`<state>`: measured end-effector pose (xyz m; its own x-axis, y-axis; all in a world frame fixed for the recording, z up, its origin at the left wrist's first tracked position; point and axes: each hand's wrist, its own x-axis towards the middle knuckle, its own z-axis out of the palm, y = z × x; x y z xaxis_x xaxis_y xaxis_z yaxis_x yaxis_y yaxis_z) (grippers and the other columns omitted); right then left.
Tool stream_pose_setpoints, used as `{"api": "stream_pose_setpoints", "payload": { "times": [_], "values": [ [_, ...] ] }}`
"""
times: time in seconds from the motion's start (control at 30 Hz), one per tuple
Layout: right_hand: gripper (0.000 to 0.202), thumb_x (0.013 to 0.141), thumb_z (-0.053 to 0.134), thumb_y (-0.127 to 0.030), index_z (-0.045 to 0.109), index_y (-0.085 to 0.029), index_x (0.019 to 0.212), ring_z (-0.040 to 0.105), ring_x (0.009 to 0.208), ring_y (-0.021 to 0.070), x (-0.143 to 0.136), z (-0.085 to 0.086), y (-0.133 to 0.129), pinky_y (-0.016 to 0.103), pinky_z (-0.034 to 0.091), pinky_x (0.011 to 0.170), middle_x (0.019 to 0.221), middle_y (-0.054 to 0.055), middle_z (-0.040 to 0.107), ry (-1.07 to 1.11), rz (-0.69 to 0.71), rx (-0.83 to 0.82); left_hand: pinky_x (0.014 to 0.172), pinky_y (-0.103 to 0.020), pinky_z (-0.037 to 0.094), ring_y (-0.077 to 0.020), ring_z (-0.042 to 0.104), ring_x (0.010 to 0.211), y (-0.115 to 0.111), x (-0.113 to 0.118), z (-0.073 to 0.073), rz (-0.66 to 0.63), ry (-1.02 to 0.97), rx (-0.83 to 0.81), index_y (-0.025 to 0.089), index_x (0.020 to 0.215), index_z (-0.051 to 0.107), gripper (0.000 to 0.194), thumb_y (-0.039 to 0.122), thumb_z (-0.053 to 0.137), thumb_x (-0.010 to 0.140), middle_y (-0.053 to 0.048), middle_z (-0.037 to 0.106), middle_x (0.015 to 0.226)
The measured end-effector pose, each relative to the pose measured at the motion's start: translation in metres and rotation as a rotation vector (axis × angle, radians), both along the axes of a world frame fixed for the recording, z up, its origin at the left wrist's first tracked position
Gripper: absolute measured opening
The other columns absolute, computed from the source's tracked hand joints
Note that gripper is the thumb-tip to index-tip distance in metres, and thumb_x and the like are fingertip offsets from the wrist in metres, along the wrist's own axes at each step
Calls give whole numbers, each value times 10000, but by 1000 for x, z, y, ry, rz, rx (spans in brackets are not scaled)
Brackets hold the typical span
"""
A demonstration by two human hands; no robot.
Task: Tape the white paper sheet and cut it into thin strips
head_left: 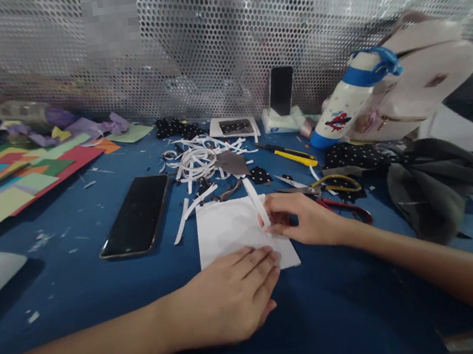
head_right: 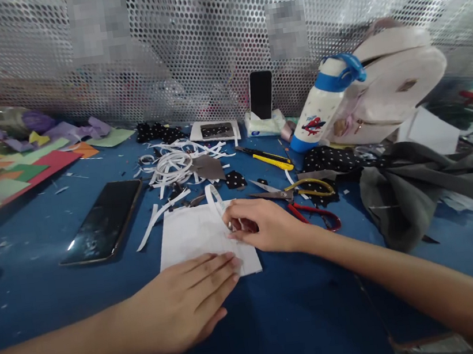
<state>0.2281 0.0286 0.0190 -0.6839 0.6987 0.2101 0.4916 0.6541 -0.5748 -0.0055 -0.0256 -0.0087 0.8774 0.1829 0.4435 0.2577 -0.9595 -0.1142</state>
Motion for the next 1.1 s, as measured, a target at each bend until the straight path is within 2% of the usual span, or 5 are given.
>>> {"api": "stream_pose_setpoints", "payload": {
  "times": [0.17,0.33,0.47,0.83,1.1],
  "values": [
    [30,898,639,-191,615,-178,910,555,662,130,-4,-10,1,254,456,589,881,28,625,116,-57,-36,1021,-335,485,-222,659,1114,3,-2,5,-16,-16,-30,75,1169,678,341,256,440,1005,-128,681,1226],
    [19,913,618,-197,626,-194,896,643,828,194,-2,-16,4,314,521,719,904,40,657,106,-77,-57,1050,-329,459,-214,653,1126,4,-3,5,-14,-14,-42,82,1178,676,338,272,463,998,-131,679,1228],
    [15,912,615,-187,619,-202,912,653,859,203,-2,-19,4,342,530,789,921,42,662,91,-98,-51,1052,-325,461,-213,650,1134,5,-3,4,-23,-15,-56,80,1174,679,339,266,456,999,-128,680,1226],
    [92,900,570,-133,597,-206,950,624,843,187,-4,-21,-2,299,492,704,1015,47,644,-69,-132,95,1038,-341,477,-221,637,1152,7,-3,3,-50,4,-101,72,1202,656,357,262,419,1015,-122,668,1250],
    [51,886,652,-199,631,-194,932,605,693,150,-6,-19,0,263,475,608,919,34,666,147,-193,54,1079,-441,436,-285,563,1254,17,-3,5,83,59,-155,98,1298,579,405,331,381,1031,-153,575,1371]
  ]
}}
